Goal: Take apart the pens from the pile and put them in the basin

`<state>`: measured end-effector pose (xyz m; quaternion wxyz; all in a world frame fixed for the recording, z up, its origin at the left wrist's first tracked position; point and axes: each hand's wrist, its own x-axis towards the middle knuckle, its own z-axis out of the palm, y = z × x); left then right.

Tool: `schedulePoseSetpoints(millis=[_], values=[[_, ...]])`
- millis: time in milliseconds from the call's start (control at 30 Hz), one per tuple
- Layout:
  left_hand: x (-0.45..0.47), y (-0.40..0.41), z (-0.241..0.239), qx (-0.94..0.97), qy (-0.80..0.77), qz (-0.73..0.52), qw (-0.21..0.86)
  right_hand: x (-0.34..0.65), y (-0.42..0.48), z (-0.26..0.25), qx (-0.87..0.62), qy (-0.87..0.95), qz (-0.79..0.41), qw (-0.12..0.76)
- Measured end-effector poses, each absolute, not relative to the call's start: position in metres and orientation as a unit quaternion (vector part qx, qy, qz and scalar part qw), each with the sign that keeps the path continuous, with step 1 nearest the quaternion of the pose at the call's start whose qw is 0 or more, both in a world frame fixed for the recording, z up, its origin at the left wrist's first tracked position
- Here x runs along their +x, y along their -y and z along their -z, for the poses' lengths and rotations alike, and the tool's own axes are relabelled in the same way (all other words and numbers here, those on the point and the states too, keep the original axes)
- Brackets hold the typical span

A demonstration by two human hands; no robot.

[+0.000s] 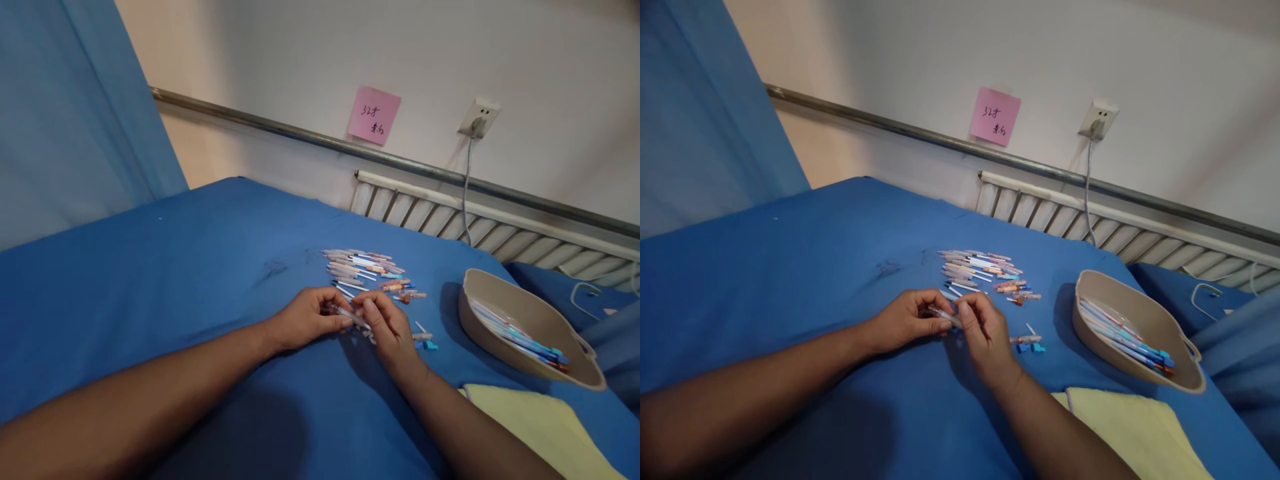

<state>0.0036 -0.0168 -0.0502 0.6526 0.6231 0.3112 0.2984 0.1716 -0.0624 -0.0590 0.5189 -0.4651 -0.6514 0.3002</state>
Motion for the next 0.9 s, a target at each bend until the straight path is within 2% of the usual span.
schedulePoseSetpoints(millis=[500, 700, 900], values=[[0.0, 0.015, 0.053, 0.678, -0.294, -0.21, 0.64, 0.173, 0.063, 0.045, -0.375, 0.456, -0.515, 0.622], [-0.001, 0.016, 0.054, 0.682, -0.247, -0.162, 0.669, 0.18, 0.06, 0.036, -0.388, 0.416, -0.532, 0.627], [-0.002, 0.014, 0.051, 0.631, -0.259, -0.177, 0.709, 0.186, 0.053, 0.023, -0.388, 0.379, -0.552, 0.634]])
